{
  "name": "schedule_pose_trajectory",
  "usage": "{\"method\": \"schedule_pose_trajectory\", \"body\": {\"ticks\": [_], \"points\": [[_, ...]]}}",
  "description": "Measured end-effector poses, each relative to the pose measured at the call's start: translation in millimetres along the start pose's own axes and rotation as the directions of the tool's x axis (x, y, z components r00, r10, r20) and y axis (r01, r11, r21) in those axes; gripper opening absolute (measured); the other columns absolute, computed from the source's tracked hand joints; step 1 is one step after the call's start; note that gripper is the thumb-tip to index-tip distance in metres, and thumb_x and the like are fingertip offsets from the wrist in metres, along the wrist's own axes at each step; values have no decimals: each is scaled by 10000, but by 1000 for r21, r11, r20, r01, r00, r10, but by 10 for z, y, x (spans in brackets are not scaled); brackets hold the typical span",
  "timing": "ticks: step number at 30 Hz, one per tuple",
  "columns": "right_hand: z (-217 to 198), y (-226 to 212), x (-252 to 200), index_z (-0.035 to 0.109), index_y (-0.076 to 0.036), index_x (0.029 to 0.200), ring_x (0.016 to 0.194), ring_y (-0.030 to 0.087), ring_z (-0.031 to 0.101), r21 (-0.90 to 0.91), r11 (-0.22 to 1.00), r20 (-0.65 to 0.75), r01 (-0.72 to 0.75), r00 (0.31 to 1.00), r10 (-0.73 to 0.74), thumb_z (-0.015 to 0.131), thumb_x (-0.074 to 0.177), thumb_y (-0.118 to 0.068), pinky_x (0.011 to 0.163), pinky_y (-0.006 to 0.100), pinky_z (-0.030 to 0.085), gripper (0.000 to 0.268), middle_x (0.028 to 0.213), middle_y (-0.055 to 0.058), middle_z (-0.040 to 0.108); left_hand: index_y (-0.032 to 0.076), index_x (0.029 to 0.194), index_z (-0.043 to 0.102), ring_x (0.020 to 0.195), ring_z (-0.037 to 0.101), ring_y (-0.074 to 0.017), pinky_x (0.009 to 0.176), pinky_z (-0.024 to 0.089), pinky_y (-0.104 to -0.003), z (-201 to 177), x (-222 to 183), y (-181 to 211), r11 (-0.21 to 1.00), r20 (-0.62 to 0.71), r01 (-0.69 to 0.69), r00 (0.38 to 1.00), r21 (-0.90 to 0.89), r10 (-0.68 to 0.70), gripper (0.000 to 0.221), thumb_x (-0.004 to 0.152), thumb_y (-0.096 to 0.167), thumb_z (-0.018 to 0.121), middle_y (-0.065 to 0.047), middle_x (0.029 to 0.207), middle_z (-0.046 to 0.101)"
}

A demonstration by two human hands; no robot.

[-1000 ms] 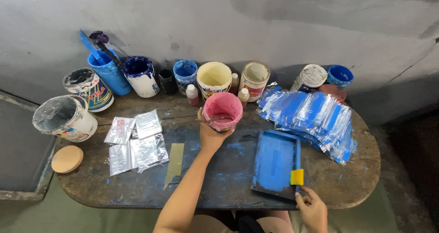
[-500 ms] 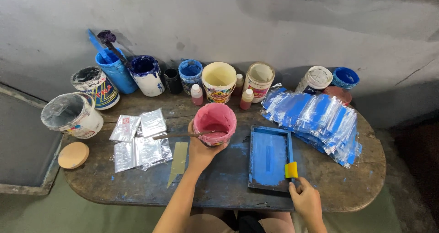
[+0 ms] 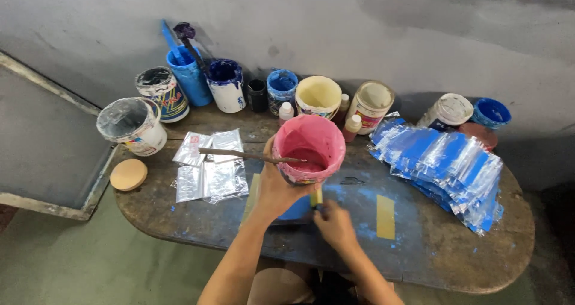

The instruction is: Mixing pink paint in a small container using a brush on a workbench.

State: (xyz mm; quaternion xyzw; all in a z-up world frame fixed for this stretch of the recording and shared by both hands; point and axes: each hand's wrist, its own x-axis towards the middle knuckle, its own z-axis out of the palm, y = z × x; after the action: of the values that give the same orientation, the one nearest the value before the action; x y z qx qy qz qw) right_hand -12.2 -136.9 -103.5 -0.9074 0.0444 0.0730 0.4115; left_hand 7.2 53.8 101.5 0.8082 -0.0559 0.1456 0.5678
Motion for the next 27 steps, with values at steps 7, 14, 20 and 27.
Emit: {"method": "schedule_pose_trajectory", "body": {"ticks": [7,14,20,27], "points": [[895,-678,326,678,-15,588,556,318,670,-39,996,142,83,987,-76,695,894,-359,545,421,484,460,545,148,639,77,1527,269,1284,571,-495,1013,507,-610,0,-42,50,979,-56,-62,997,-195,52,1297,485,277,1014,-282,1387,577],[921,-895,124,676,-60,649,599,245,652,-18,989,259,146,956,-136,678,919,-318,588,406,467,374,611,98,669,39,1540,255,1259,588,-505,1012,507,-599,56,-59,-22,996,15,-32,999,-86,33,1265,560,395,972,-302,1376,569],[319,-773,-166,673,-99,701,637,183,636,13,979,332,202,923,-195,664,941,-283,625,394,453,302,668,55,693,69,1529,284,1255,595,-465,1019,523,-541,308,-86,-420,979,-86,-200,977,-50,195,1264,527,316,1014,-257,1418,528],[-809,-142,-524,687,-149,734,619,97,559,23,976,129,215,968,-216,695,928,-310,625,318,427,253,642,-34,648,197,1509,176,1358,539,-374,986,578,-463,485,-284,-871,968,-19,-248,968,39,249,1110,710,418,915,-175,1561,414]]}}
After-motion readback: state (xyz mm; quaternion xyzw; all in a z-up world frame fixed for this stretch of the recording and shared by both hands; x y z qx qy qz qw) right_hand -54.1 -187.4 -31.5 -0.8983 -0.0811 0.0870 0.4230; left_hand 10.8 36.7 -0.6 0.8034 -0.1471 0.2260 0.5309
